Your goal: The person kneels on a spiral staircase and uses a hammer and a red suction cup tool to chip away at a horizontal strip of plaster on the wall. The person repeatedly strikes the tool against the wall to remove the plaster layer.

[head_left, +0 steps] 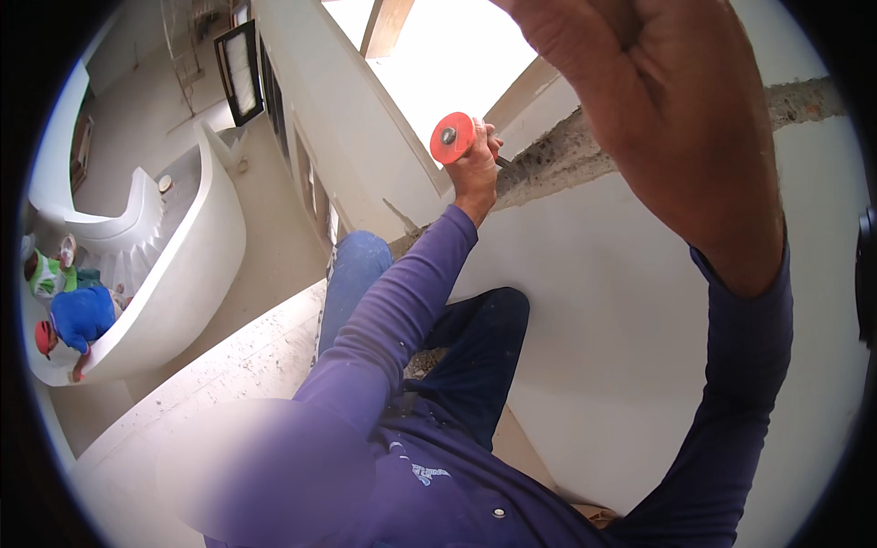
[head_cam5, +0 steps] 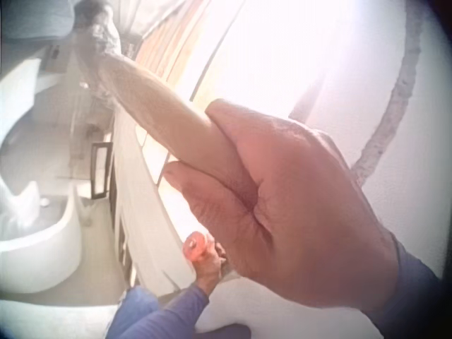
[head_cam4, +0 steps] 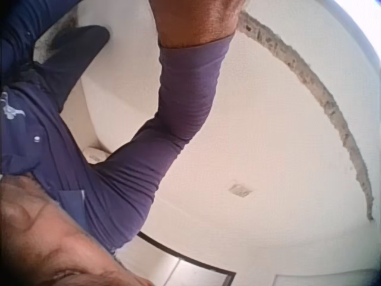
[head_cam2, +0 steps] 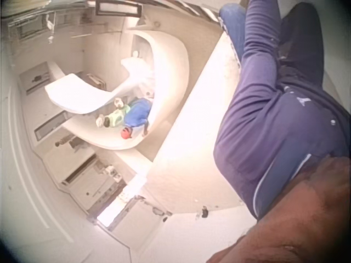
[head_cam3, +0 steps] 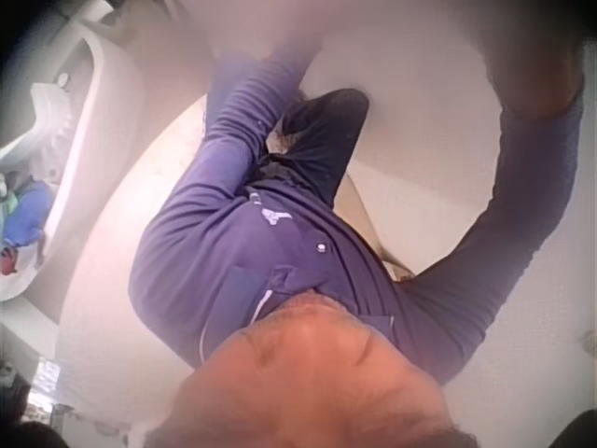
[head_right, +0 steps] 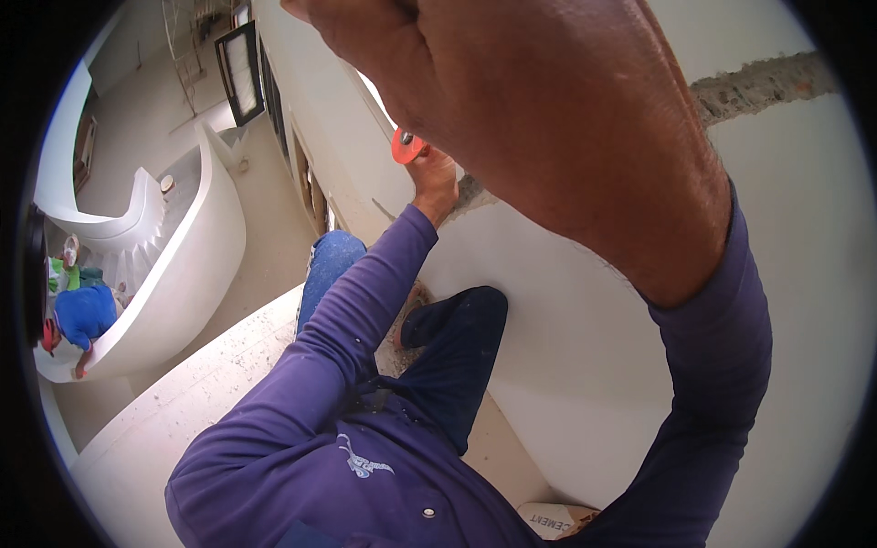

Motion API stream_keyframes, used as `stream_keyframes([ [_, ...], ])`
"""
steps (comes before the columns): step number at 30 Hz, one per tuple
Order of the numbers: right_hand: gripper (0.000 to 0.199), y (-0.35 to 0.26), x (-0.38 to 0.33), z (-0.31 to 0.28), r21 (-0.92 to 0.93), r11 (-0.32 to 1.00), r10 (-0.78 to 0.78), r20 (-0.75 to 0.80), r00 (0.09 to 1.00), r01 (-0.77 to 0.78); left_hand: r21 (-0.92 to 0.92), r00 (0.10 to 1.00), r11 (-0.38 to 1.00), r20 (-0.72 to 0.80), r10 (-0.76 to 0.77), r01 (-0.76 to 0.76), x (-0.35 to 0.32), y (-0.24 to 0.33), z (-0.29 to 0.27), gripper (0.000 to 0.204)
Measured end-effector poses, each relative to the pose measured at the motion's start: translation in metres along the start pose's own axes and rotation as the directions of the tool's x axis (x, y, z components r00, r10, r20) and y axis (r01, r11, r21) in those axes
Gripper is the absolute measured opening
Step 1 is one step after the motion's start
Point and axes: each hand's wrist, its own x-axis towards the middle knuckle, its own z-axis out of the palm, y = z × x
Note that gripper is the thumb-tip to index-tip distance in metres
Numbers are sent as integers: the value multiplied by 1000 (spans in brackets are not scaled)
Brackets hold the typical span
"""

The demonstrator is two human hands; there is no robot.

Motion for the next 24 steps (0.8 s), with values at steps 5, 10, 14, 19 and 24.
stream_keyframes([
  [5, 30, 25, 2, 23, -112, 994, 8, -1, 1000, -8, -24, 999, 999, 3, -39, 39, 3, -2, 12, 25],
  [10, 36, 50, 2, 41, -240, 969, 73, 48, 996, -60, -27, 997, 997, 2, -74, 74, 9, -15, 14, 27],
  [14, 36, 51, 12, 51, -214, 977, 11, 36, 999, -3, -68, 993, 990, 22, -119, 120, 15, -29, 8, 28],
  [19, 28, 28, 58, 20, 126, 969, 147, 391, 908, -211, -36, 990, 990, 44, -135, 137, 14, -28, 1, 23],
  [24, 36, 66, 35, 68, -208, 975, 133, 272, 953, -77, -8, 1000, 1000, 27, 4, -4, 6, -62, -4, 5],
])
